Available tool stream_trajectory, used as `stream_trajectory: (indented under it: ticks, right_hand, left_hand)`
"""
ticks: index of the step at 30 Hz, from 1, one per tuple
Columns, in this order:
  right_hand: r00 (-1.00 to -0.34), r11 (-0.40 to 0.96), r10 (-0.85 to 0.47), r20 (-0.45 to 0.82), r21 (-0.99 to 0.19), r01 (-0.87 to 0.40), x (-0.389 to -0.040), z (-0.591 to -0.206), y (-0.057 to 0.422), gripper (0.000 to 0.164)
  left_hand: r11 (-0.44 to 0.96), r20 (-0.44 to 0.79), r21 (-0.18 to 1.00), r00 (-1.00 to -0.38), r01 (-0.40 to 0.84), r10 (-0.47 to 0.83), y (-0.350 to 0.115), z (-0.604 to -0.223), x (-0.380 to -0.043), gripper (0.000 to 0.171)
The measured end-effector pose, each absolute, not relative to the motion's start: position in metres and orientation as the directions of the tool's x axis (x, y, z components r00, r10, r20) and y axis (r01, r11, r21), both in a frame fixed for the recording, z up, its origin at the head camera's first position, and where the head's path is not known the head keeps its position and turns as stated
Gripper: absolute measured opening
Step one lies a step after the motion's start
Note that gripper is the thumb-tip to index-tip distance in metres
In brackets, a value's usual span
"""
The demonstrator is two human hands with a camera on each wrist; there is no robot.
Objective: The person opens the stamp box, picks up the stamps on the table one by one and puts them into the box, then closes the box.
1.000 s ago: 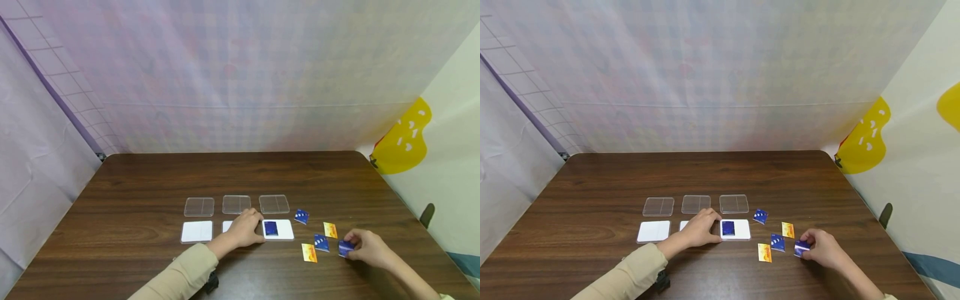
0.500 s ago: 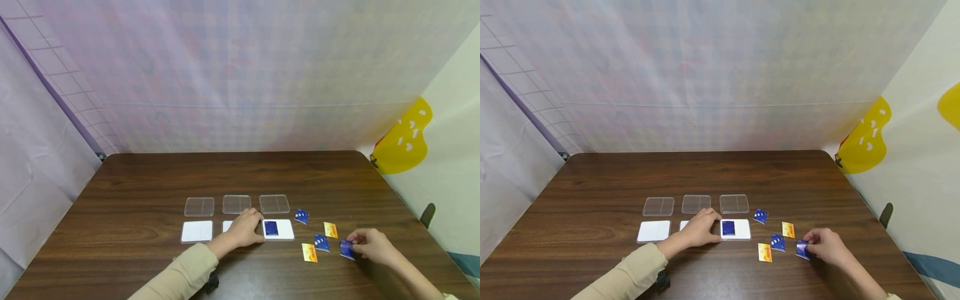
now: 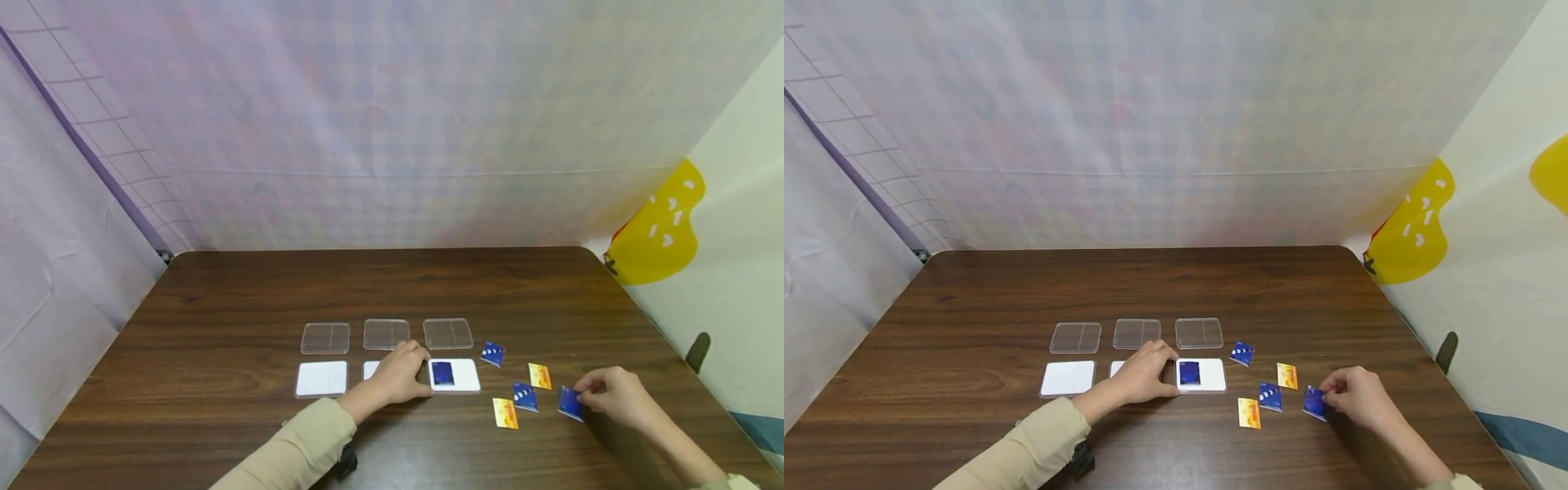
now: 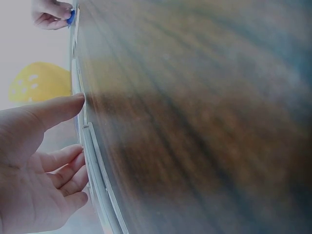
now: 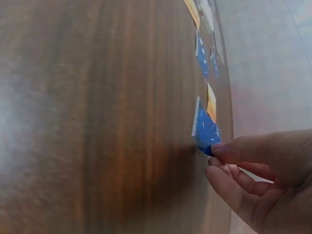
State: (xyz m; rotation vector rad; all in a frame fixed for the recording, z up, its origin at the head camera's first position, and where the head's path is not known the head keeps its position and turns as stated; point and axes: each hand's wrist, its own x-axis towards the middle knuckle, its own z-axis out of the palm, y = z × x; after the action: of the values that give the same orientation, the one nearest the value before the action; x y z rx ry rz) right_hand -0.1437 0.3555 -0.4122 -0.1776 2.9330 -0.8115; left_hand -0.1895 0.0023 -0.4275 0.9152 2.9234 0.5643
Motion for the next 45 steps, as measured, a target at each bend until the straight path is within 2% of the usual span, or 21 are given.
stream_trajectory:
  ticks: [5, 10, 14, 18, 29, 45]
  right_hand:
    - [-0.960, 0.793, -0.256, -0.114, -0.593, -0.141, -0.151, -0.406, 0.361, 0.005]
    - [-0.898, 0.672, -0.390, -0.206, -0.730, -0.124, -0.160, -0.397, 0.364, 0.013]
    - [-0.866, 0.627, -0.444, -0.229, -0.770, -0.118, -0.168, -0.389, 0.359, 0.014]
    - [-0.853, 0.619, -0.458, -0.252, -0.779, -0.102, -0.177, -0.380, 0.350, 0.014]
    - [-0.813, 0.574, -0.549, -0.194, -0.794, -0.198, -0.203, -0.374, 0.307, 0.013]
    - [-0.788, 0.490, -0.582, -0.202, -0.860, -0.141, -0.228, -0.390, 0.249, 0.013]
  left_hand:
    - [0.762, 0.082, 0.350, -0.828, 0.545, 0.555, 0.001, -0.428, -0.189, 0.056]
    - [0.764, 0.075, 0.351, -0.829, 0.541, 0.554, 0.001, -0.427, -0.189, 0.056]
    - [0.763, 0.074, 0.355, -0.829, 0.541, 0.554, 0.001, -0.428, -0.189, 0.056]
    - [0.765, 0.072, 0.356, -0.832, 0.536, 0.550, 0.001, -0.427, -0.188, 0.056]
    - [0.761, 0.076, 0.353, -0.827, 0.545, 0.557, 0.002, -0.425, -0.189, 0.056]
    - [0.759, 0.088, 0.350, -0.826, 0.549, 0.557, 0.002, -0.426, -0.189, 0.055]
